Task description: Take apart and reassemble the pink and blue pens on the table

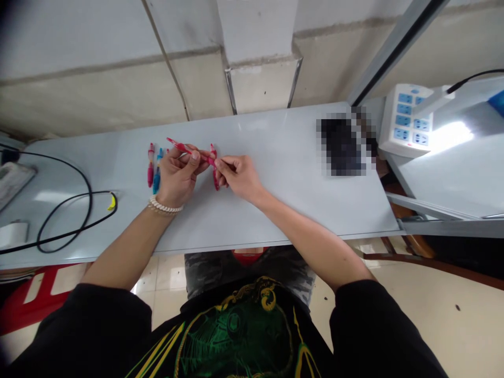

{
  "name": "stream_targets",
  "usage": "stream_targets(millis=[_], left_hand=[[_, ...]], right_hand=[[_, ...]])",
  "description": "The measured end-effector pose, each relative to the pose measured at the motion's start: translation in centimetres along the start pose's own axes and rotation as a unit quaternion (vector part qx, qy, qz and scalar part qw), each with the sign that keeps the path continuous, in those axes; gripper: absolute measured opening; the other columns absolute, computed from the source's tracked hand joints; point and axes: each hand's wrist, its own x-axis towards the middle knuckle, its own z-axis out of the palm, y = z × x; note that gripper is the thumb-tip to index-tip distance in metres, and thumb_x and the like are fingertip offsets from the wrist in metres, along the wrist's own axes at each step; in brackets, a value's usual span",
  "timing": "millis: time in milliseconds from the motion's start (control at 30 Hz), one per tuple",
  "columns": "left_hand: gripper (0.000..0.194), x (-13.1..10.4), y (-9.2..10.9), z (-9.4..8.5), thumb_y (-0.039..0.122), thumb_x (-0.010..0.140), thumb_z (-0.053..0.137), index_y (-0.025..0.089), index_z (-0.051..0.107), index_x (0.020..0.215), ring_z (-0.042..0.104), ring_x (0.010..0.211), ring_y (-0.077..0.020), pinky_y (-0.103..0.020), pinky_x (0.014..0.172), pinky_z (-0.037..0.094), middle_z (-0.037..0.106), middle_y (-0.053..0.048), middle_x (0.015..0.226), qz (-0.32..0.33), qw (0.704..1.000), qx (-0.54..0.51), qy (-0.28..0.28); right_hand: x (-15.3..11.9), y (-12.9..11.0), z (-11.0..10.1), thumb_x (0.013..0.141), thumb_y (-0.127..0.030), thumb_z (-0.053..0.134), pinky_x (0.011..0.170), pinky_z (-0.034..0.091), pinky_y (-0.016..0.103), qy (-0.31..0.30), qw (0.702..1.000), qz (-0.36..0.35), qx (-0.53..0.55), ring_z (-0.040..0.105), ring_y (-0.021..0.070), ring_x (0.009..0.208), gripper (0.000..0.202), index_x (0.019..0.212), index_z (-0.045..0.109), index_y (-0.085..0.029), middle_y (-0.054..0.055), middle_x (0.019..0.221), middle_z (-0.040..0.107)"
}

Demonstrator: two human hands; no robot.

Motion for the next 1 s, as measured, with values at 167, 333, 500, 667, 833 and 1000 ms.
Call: stream_targets(millis=[167, 333, 500, 667, 833, 1000], left_hand=[[0.046, -0.3, -0.5, 0.6, 0.049, 0.065, 0.109, 0.022, 0.080, 0.088, 0.084, 0.079, -0.0146, -0.022, 0.078, 0.070, 0.086, -0.002, 0.086, 0.005, 0.995, -0.054, 0.080], [0.040, -0.1, -0.4, 0.5, 0.042, 0.067, 0.109, 0.020, 0.082, 0.086, 0.083, 0.080, -0.0137, -0.021, 0.081, 0.069, 0.086, -0.002, 0.085, 0.015, 0.993, -0.076, 0.094], [0.036, 0.1, -0.5, 0.3, 0.043, 0.074, 0.106, 0.022, 0.081, 0.088, 0.083, 0.086, -0.0160, -0.026, 0.085, 0.069, 0.085, -0.002, 0.088, 0.018, 0.994, -0.064, 0.089], [0.035, 0.1, -0.7, 0.3, 0.042, 0.078, 0.104, 0.021, 0.079, 0.090, 0.083, 0.088, -0.0161, -0.029, 0.088, 0.069, 0.086, -0.002, 0.091, 0.015, 0.994, -0.066, 0.081], [0.033, 0.2, -0.6, 0.2, 0.039, 0.079, 0.104, 0.020, 0.080, 0.090, 0.083, 0.086, -0.0132, -0.026, 0.086, 0.069, 0.086, -0.001, 0.091, 0.007, 0.994, -0.085, 0.069], [0.035, 0.3, -0.8, 0.1, 0.042, 0.076, 0.105, 0.021, 0.079, 0.087, 0.082, 0.085, -0.0145, -0.025, 0.083, 0.069, 0.084, -0.003, 0.089, 0.000, 0.995, -0.079, 0.065]], right_hand=[[0.4, 0.9, 0.4, 0.099, -0.068, 0.073, 0.076, 0.060, 0.034, 0.083, 0.988, -0.087, -0.094, 0.069, 0.0161, 0.074, 0.046, 0.093, 0.086, -0.024, 0.002, 0.082, 0.077], [0.5, 1.4, 0.7, 0.099, -0.061, 0.077, 0.086, 0.063, 0.033, 0.097, 0.985, -0.102, -0.102, 0.074, 0.0165, 0.090, 0.038, 0.114, 0.086, -0.027, 0.004, 0.104, 0.082], [0.5, 1.7, 0.5, 0.101, -0.070, 0.069, 0.078, 0.062, 0.030, 0.071, 0.994, -0.053, -0.069, 0.070, 0.0138, 0.078, 0.050, 0.108, 0.082, -0.022, 0.004, 0.092, 0.077], [0.7, 1.6, 0.3, 0.092, -0.074, 0.078, 0.076, 0.063, 0.032, 0.084, 0.996, -0.033, -0.017, 0.072, 0.0143, 0.077, 0.052, 0.112, 0.076, -0.025, 0.002, 0.091, 0.078], [0.6, 1.1, 0.3, 0.083, -0.071, 0.088, 0.081, 0.062, 0.031, 0.092, 0.993, -0.066, -0.025, 0.073, 0.0151, 0.087, 0.052, 0.099, 0.076, -0.023, 0.004, 0.100, 0.079], [0.5, 0.8, 0.4, 0.097, -0.068, 0.073, 0.076, 0.060, 0.032, 0.065, 0.997, -0.024, -0.027, 0.070, 0.0147, 0.077, 0.045, 0.101, 0.075, -0.023, 0.002, 0.086, 0.077]])
